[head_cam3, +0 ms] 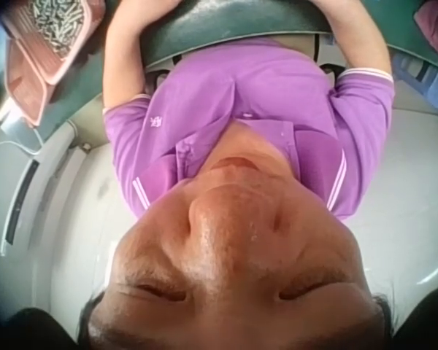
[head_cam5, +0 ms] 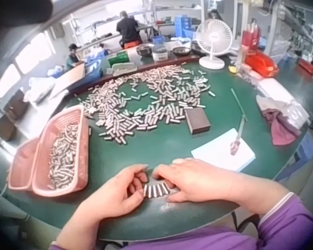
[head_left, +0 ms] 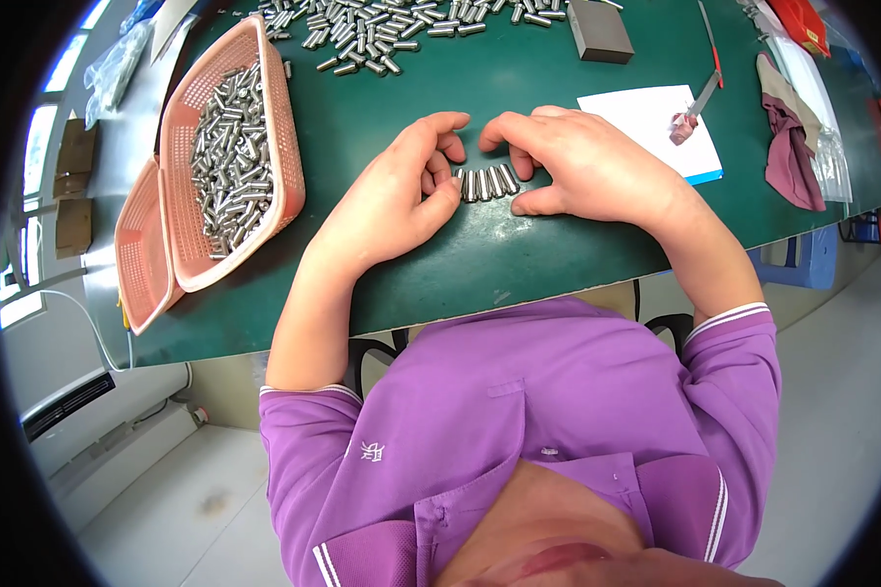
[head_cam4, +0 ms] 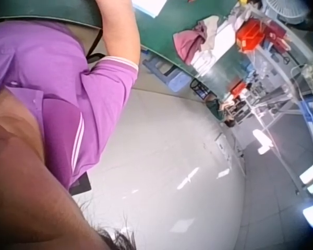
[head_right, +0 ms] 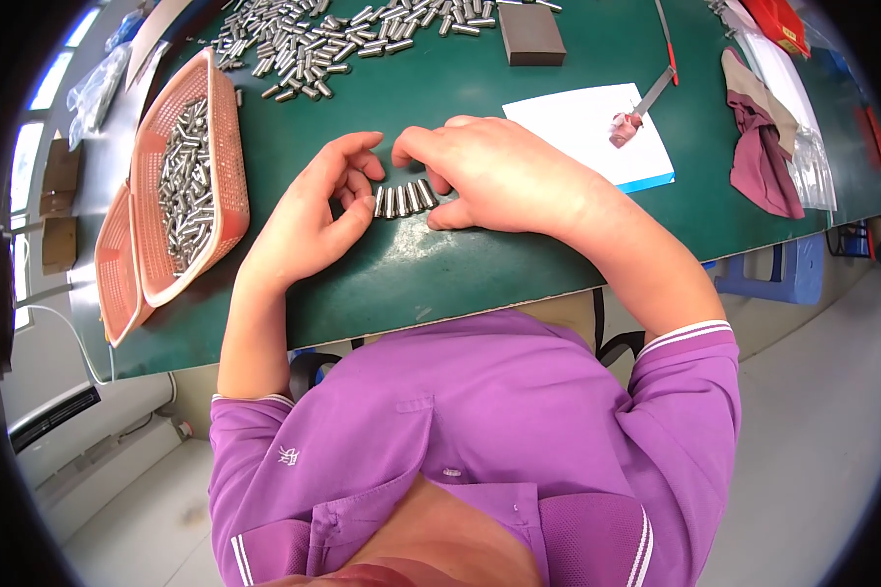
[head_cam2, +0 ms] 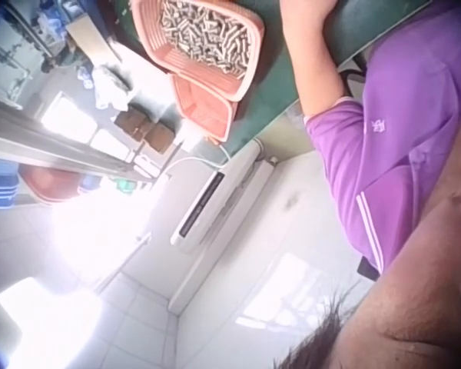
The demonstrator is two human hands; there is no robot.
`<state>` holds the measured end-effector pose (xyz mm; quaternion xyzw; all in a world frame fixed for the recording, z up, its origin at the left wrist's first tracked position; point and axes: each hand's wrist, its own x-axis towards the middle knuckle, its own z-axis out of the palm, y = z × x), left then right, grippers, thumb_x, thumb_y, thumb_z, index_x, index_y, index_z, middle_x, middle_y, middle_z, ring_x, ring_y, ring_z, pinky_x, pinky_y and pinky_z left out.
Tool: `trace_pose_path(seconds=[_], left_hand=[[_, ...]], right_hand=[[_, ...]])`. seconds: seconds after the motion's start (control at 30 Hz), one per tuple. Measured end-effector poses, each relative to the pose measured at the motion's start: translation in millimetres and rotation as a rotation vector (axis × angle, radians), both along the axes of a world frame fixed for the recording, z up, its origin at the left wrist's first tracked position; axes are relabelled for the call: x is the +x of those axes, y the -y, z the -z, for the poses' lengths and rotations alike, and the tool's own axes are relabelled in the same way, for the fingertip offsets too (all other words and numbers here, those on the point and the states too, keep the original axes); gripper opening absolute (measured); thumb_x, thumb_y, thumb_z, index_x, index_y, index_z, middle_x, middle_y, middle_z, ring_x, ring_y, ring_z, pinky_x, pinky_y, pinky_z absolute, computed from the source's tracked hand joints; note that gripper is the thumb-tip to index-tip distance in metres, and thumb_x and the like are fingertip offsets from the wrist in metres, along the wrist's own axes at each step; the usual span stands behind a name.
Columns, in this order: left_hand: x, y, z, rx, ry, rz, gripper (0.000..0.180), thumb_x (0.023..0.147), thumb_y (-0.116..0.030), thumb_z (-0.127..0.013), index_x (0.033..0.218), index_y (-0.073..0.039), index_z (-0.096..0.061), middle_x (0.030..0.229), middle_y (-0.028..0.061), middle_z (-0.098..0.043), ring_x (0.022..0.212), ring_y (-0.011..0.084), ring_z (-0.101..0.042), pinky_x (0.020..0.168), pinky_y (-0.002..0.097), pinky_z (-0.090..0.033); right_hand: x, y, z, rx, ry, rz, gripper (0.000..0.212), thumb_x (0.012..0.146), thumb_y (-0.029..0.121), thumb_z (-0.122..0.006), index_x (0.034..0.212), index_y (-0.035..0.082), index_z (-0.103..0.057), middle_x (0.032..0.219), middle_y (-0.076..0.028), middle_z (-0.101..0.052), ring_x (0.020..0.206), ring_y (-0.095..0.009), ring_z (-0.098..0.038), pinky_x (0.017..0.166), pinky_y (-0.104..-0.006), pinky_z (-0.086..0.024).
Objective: The person inspects small metal pins and inserts them into a template card for quality control by hand.
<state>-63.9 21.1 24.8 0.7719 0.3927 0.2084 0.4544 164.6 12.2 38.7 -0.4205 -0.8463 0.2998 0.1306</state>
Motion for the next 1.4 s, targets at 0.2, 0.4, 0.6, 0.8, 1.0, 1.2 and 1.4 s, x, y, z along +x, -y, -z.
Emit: trace_pose_path(seconds=[0.2, 0.4, 0.6, 0.8, 1.0, 1.2, 1.4], left_hand=[[1, -2, 5, 0.01, 0.079, -0.029, 0.047, 0.081, 0.007, -0.048, 0.128, 0.004, -0.044, 0.102, 0.012, -0.056, 0.076, 0.0135, -0.058, 0.075, 0.0275, -0.05], [3, 0, 4, -0.012, 0.097, -0.029, 0.048, 0.08, 0.009, -0.044, 0.128, 0.004, -0.044, 0.103, 0.0139, -0.056, 0.078, 0.014, -0.06, 0.076, 0.0274, -0.05], [2, -1, 6, 0.001, 0.102, -0.03, 0.047, 0.08, 0.009, -0.045, 0.127, 0.004, -0.044, 0.102, 0.0134, -0.057, 0.077, 0.0139, -0.061, 0.076, 0.0276, -0.05], [1, -1, 6, 0.023, 0.087, -0.053, 0.045, 0.081, 0.008, -0.045, 0.125, 0.003, -0.046, 0.098, 0.0118, -0.059, 0.073, 0.0131, -0.063, 0.075, 0.0276, -0.05], [2, -2, 5, 0.035, 0.087, -0.064, 0.043, 0.081, 0.007, -0.045, 0.124, 0.003, -0.048, 0.097, 0.0114, -0.059, 0.071, 0.0127, -0.063, 0.073, 0.0272, -0.05], [2, -1, 4, 0.046, 0.087, -0.094, 0.041, 0.082, 0.008, -0.045, 0.123, 0.003, -0.05, 0.096, 0.0117, -0.06, 0.071, 0.014, -0.062, 0.07, 0.0279, -0.051], [2, -2, 3, 0.066, 0.062, -0.108, 0.039, 0.083, 0.006, -0.045, 0.122, 0.002, -0.051, 0.096, 0.0121, -0.061, 0.071, 0.0156, -0.062, 0.069, 0.0291, -0.051]], right_hand=[[10, -5, 6, -0.001, -0.097, -0.022, 0.035, 0.076, 0.005, -0.061, 0.11, 0.007, -0.055, 0.074, -0.003, -0.061, 0.079, -0.024, -0.06, 0.07, -0.0391, -0.048], [17, -12, 6, -0.024, -0.063, 0.013, 0.035, 0.078, 0.001, -0.055, 0.112, 0.007, -0.054, 0.08, -0.005, -0.063, 0.081, -0.024, -0.061, 0.073, -0.0367, -0.048], [17, -11, 7, -0.023, -0.065, 0.028, 0.034, 0.078, 0.0, -0.054, 0.112, 0.006, -0.054, 0.079, -0.005, -0.063, 0.081, -0.024, -0.061, 0.073, -0.0364, -0.048], [14, -11, 7, -0.053, -0.08, 0.016, 0.035, 0.078, 0.001, -0.053, 0.112, 0.005, -0.053, 0.079, -0.006, -0.064, 0.079, -0.025, -0.062, 0.072, -0.0369, -0.048], [13, -10, 6, -0.065, -0.083, 0.0, 0.036, 0.077, 0.001, -0.053, 0.113, 0.006, -0.053, 0.08, -0.006, -0.064, 0.079, -0.025, -0.062, 0.071, -0.0373, -0.048], [11, -8, 5, -0.078, -0.084, -0.01, 0.037, 0.077, 0.0, -0.053, 0.113, 0.006, -0.053, 0.08, -0.006, -0.065, 0.079, -0.025, -0.062, 0.071, -0.0368, -0.049], [10, -8, 7, -0.073, -0.107, -0.022, 0.037, 0.077, 0.0, -0.053, 0.113, 0.006, -0.053, 0.081, -0.006, -0.065, 0.079, -0.025, -0.063, 0.071, -0.0364, -0.049]])
